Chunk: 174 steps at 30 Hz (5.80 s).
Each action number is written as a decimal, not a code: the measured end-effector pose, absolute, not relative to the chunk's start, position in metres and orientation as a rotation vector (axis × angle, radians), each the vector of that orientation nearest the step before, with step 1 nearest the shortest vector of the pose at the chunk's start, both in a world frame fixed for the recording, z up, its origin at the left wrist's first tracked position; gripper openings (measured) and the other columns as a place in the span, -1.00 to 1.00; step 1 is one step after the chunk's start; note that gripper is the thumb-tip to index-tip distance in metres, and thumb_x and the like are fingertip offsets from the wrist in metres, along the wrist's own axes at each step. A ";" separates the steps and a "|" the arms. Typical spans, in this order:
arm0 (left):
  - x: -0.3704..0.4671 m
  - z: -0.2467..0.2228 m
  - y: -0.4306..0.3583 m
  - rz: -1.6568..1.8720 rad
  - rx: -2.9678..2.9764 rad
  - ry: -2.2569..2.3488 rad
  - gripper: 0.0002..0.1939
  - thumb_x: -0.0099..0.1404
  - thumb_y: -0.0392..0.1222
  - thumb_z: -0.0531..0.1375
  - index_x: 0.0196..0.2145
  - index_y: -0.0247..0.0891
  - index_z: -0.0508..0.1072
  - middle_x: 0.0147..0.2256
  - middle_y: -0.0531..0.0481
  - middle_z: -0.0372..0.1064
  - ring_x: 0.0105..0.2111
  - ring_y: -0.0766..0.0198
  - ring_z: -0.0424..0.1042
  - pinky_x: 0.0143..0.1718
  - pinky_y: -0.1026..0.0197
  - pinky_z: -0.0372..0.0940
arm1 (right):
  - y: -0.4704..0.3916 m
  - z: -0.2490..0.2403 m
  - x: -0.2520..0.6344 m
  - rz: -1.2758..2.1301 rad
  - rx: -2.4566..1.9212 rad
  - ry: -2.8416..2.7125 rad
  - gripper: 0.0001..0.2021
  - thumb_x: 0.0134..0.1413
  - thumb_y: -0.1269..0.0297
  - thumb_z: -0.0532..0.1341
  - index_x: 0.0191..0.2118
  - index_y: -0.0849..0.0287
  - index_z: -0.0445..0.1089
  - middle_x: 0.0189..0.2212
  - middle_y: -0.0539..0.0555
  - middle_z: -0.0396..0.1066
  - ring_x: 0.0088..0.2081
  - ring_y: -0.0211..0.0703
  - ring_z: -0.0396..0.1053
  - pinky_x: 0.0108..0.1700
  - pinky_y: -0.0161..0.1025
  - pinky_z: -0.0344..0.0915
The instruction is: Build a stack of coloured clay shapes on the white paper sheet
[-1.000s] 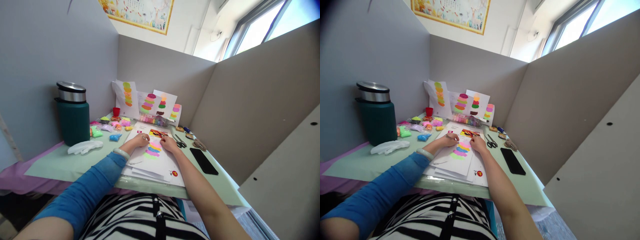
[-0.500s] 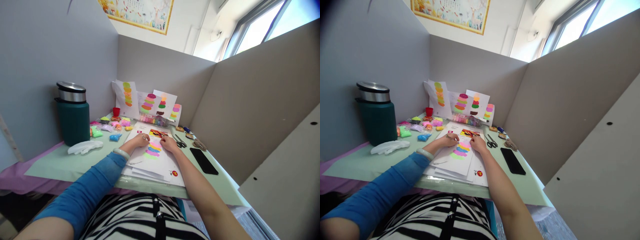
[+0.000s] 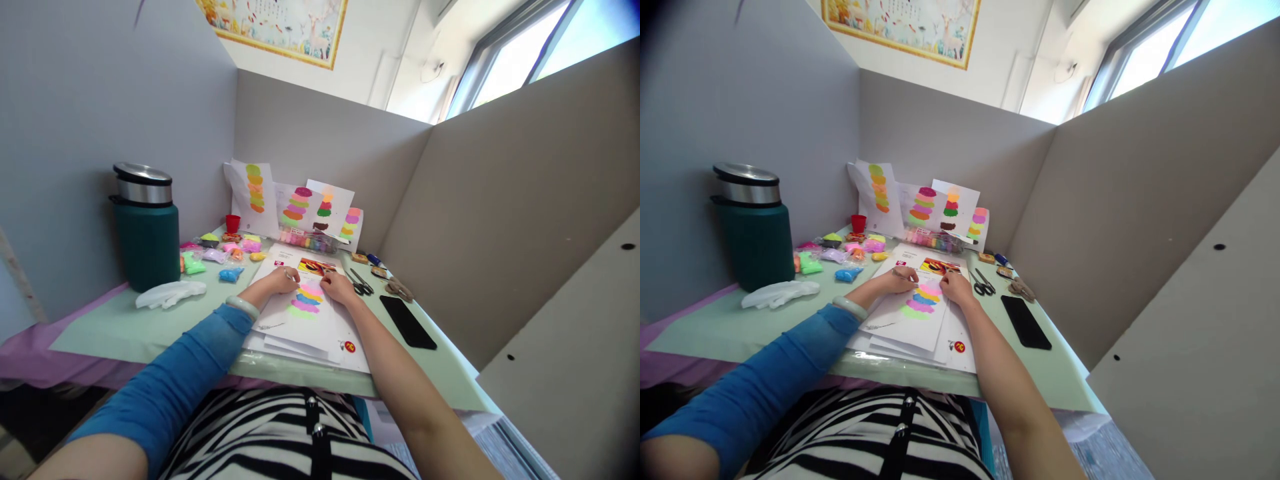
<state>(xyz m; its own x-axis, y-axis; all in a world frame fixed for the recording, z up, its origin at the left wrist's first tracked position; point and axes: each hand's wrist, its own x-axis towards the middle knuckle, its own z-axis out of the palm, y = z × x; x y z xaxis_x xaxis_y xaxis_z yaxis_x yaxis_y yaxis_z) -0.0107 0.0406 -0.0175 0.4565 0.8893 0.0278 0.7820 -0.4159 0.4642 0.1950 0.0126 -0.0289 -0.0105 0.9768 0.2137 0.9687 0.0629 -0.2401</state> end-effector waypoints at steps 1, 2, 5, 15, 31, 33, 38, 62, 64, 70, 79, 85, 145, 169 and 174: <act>-0.011 -0.017 0.040 0.381 2.330 1.412 -0.70 0.10 -0.14 0.16 -0.18 -0.20 0.47 -0.40 0.00 0.46 -0.49 0.28 0.40 -0.49 0.33 0.23 | 0.013 -0.029 0.195 0.037 -1.956 -2.028 -0.84 0.06 0.27 0.11 -0.33 0.12 0.44 -0.27 0.06 0.46 -0.25 -0.17 0.34 -0.38 -0.34 0.07; -0.011 -0.016 0.039 0.379 2.333 1.417 -0.70 0.10 -0.15 0.16 -0.18 -0.20 0.47 -0.40 0.00 0.47 -0.48 0.28 0.41 -0.47 0.33 0.23 | 0.012 -0.029 0.195 0.038 -1.960 -2.029 -0.84 0.06 0.27 0.11 -0.32 0.12 0.44 -0.27 0.06 0.46 -0.25 -0.17 0.34 -0.38 -0.34 0.07; -0.010 -0.015 0.037 0.389 2.361 1.424 -0.72 0.11 -0.17 0.17 -0.19 -0.20 0.48 -0.36 0.00 0.47 -0.40 0.26 0.43 -0.40 0.33 0.25 | 0.012 -0.028 0.194 0.037 -1.968 -2.035 -0.83 0.07 0.27 0.11 -0.31 0.13 0.44 -0.26 0.06 0.45 -0.24 -0.18 0.34 -0.37 -0.35 0.08; -0.011 -0.009 0.031 0.349 2.412 1.412 -0.70 0.12 -0.19 0.16 -0.16 -0.23 0.48 -0.28 -0.04 0.47 -0.27 0.22 0.42 -0.36 0.33 0.25 | 0.011 -0.028 0.194 0.040 -1.964 -2.036 -0.83 0.07 0.27 0.11 -0.31 0.12 0.44 -0.26 0.06 0.45 -0.23 -0.16 0.34 -0.35 -0.34 0.10; -0.011 -0.002 0.026 0.262 2.438 1.421 -0.67 0.13 -0.22 0.15 -0.12 -0.22 0.46 -0.23 -0.05 0.46 -0.22 0.22 0.41 -0.32 0.34 0.25 | 0.015 -0.031 0.196 0.046 -1.970 -2.019 -0.81 0.06 0.25 0.11 -0.27 0.11 0.46 -0.21 0.06 0.45 -0.22 -0.16 0.34 -0.35 -0.34 0.09; -0.012 -0.001 0.025 0.268 2.431 1.414 -0.67 0.13 -0.21 0.15 -0.12 -0.23 0.46 -0.26 -0.05 0.46 -0.23 0.22 0.41 -0.34 0.34 0.25 | 0.014 -0.030 0.195 0.050 -1.975 -2.019 -0.81 0.06 0.25 0.11 -0.27 0.11 0.46 -0.21 0.06 0.45 -0.22 -0.16 0.34 -0.34 -0.34 0.10; -0.012 0.003 0.020 0.270 2.427 1.394 -0.68 0.12 -0.22 0.15 -0.14 -0.24 0.46 -0.37 -0.02 0.45 -0.30 0.23 0.42 -0.38 0.34 0.24 | 0.014 -0.029 0.195 0.046 -1.972 -2.021 -0.80 0.06 0.25 0.12 -0.26 0.11 0.46 -0.20 0.07 0.45 -0.22 -0.15 0.34 -0.35 -0.34 0.10; -0.013 0.004 0.018 0.258 2.388 1.377 -0.69 0.11 -0.17 0.15 -0.17 -0.24 0.45 -0.52 0.03 0.40 -0.50 0.29 0.38 -0.49 0.34 0.20 | 0.013 -0.029 0.194 0.040 -1.983 -2.018 -0.81 0.08 0.25 0.12 -0.26 0.11 0.46 -0.20 0.06 0.45 -0.20 -0.15 0.35 -0.33 -0.35 0.12; -0.012 0.004 0.018 0.242 2.386 1.378 -0.68 0.11 -0.16 0.15 -0.15 -0.25 0.45 -0.51 0.02 0.40 -0.50 0.28 0.37 -0.49 0.33 0.20 | 0.014 -0.029 0.195 0.035 -1.972 -2.022 -0.81 0.07 0.25 0.12 -0.26 0.10 0.46 -0.20 0.06 0.45 -0.20 -0.15 0.35 -0.33 -0.34 0.11; -0.013 0.002 0.021 0.244 2.376 1.372 -0.66 0.11 -0.15 0.14 -0.14 -0.24 0.44 -0.50 0.00 0.42 -0.50 0.26 0.37 -0.49 0.32 0.21 | 0.016 -0.031 0.196 0.041 -1.955 -2.029 -0.80 0.06 0.26 0.11 -0.27 0.11 0.46 -0.20 0.06 0.45 -0.21 -0.15 0.34 -0.33 -0.34 0.11; -0.013 -0.001 0.024 0.242 2.362 1.336 -0.67 0.10 -0.16 0.13 -0.15 -0.26 0.43 -0.54 0.02 0.38 -0.57 0.31 0.32 -0.60 0.36 0.13 | 0.016 -0.031 0.196 0.039 -1.939 -2.016 -0.82 0.04 0.26 0.12 -0.28 0.12 0.46 -0.22 0.07 0.45 -0.23 -0.16 0.34 -0.35 -0.34 0.08; -0.015 -0.006 0.029 0.268 2.337 1.306 -0.65 0.09 -0.13 0.13 -0.15 -0.25 0.42 -0.54 0.02 0.38 -0.57 0.31 0.32 -0.59 0.35 0.13 | 0.015 -0.031 0.196 0.043 -1.936 -2.018 -0.82 0.04 0.26 0.12 -0.29 0.12 0.45 -0.23 0.06 0.45 -0.24 -0.16 0.33 -0.35 -0.34 0.08; -0.016 -0.011 0.034 0.277 2.472 1.299 -0.65 0.13 -0.12 0.13 -0.12 -0.24 0.43 -0.42 -0.01 0.45 -0.45 0.27 0.38 -0.49 0.33 0.18 | 0.007 -0.024 0.192 0.048 -1.946 -2.034 -0.82 0.06 0.27 0.11 -0.26 0.13 0.44 -0.19 0.07 0.44 -0.22 -0.16 0.33 -0.35 -0.34 0.08; -0.016 -0.014 0.038 0.263 2.506 1.303 -0.65 0.12 -0.13 0.14 -0.11 -0.22 0.42 -0.25 -0.05 0.46 -0.26 0.23 0.41 -0.36 0.34 0.23 | 0.004 -0.022 0.191 0.055 -1.949 -2.054 -0.82 0.06 0.29 0.11 -0.27 0.14 0.44 -0.19 0.08 0.44 -0.24 -0.17 0.32 -0.37 -0.34 0.07; -0.015 -0.013 0.037 0.279 2.531 1.305 -0.66 0.13 -0.12 0.15 -0.12 -0.23 0.43 -0.21 -0.08 0.45 -0.19 0.18 0.40 -0.29 0.32 0.25 | 0.004 -0.021 0.190 0.051 -1.953 -2.055 -0.82 0.06 0.29 0.11 -0.28 0.14 0.44 -0.20 0.08 0.44 -0.24 -0.17 0.33 -0.37 -0.34 0.07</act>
